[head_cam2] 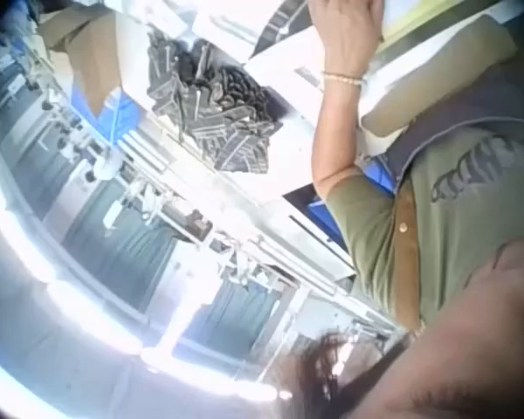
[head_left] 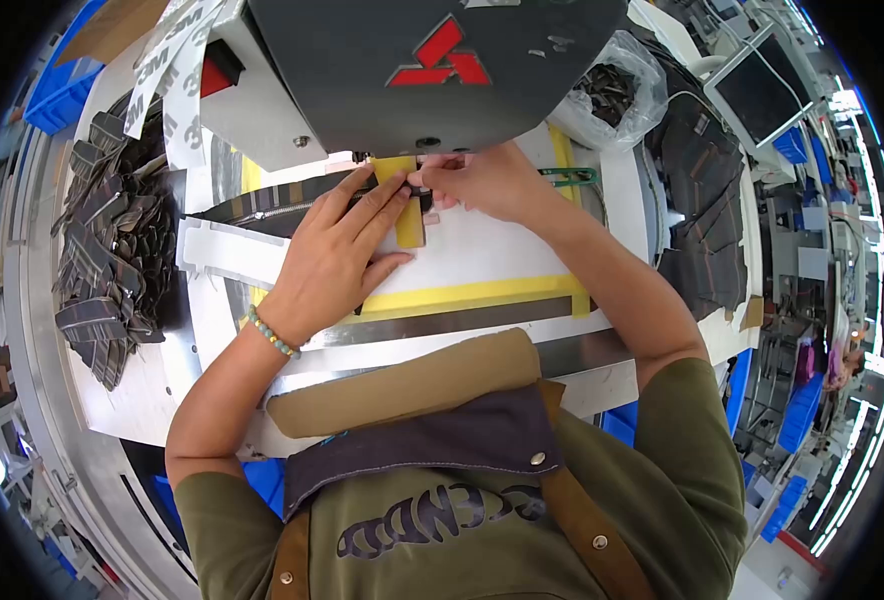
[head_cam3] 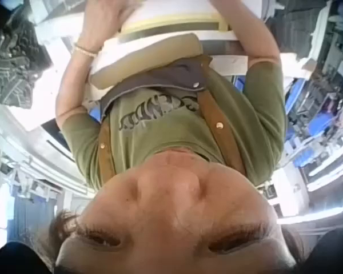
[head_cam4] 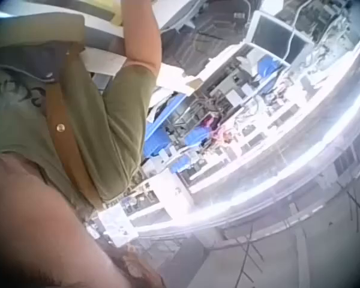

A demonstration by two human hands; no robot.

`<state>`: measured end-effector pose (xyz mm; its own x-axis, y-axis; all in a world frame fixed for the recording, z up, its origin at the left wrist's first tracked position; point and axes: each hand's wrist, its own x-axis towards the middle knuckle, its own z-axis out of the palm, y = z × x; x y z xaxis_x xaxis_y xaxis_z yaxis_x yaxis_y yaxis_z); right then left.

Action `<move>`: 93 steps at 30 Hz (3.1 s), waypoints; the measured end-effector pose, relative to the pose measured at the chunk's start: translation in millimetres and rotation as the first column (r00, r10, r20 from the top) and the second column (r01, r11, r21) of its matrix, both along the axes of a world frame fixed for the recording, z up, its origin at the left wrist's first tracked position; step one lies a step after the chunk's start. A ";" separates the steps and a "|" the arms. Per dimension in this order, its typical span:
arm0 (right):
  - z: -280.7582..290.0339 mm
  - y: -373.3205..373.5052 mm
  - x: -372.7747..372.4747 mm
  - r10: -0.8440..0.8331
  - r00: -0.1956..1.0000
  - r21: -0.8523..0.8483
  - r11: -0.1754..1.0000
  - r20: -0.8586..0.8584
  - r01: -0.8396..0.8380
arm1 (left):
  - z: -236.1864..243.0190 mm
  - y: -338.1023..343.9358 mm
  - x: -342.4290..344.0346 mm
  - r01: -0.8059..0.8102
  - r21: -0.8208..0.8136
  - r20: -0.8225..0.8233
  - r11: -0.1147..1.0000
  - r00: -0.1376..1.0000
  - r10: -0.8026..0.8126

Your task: Sewing together leather and textile components using an industrial sewing machine.

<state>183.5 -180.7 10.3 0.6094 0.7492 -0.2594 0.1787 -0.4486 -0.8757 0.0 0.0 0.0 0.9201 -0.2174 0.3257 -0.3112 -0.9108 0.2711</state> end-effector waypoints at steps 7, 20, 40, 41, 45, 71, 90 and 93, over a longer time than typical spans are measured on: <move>1.3 -10.9 -8.0 0.007 0.908 0.100 0.994 0.419 -0.054 | 7.6 -3.9 0.0 -0.017 0.153 -0.007 0.988 1.000 0.019; -17.7 -55.3 -31.8 0.183 0.487 -0.003 0.938 0.854 -0.348 | 16.0 4.4 5.7 0.072 0.192 -0.007 0.979 0.997 -0.072; -20.6 -52.1 -27.5 0.160 0.384 -0.003 0.926 0.909 -0.378 | 9.5 23.0 18.1 0.180 0.151 0.002 0.972 0.983 -0.183; -20.7 -51.2 -28.2 0.144 0.383 0.011 0.927 0.912 -0.375 | 8.7 23.5 18.1 0.178 0.141 0.007 0.974 0.984 -0.180; -17.4 -51.5 -27.3 0.207 0.386 -0.055 0.928 0.899 -0.368 | 8.6 24.0 18.1 0.174 0.153 0.000 0.973 0.984 -0.176; -21.2 -50.2 -25.9 0.156 0.402 0.011 0.924 0.902 -0.383 | 7.2 22.2 15.0 0.146 0.063 0.043 0.987 0.988 -0.149; -20.0 -50.4 -24.8 -0.035 0.474 0.109 0.986 0.880 -0.129 | 14.9 27.0 24.5 0.217 0.161 -0.043 0.963 0.976 -0.213; -19.7 -46.9 -8.5 0.102 0.430 -0.014 0.979 0.897 -0.204 | 14.8 29.3 35.3 0.200 0.182 0.008 0.963 0.979 -0.205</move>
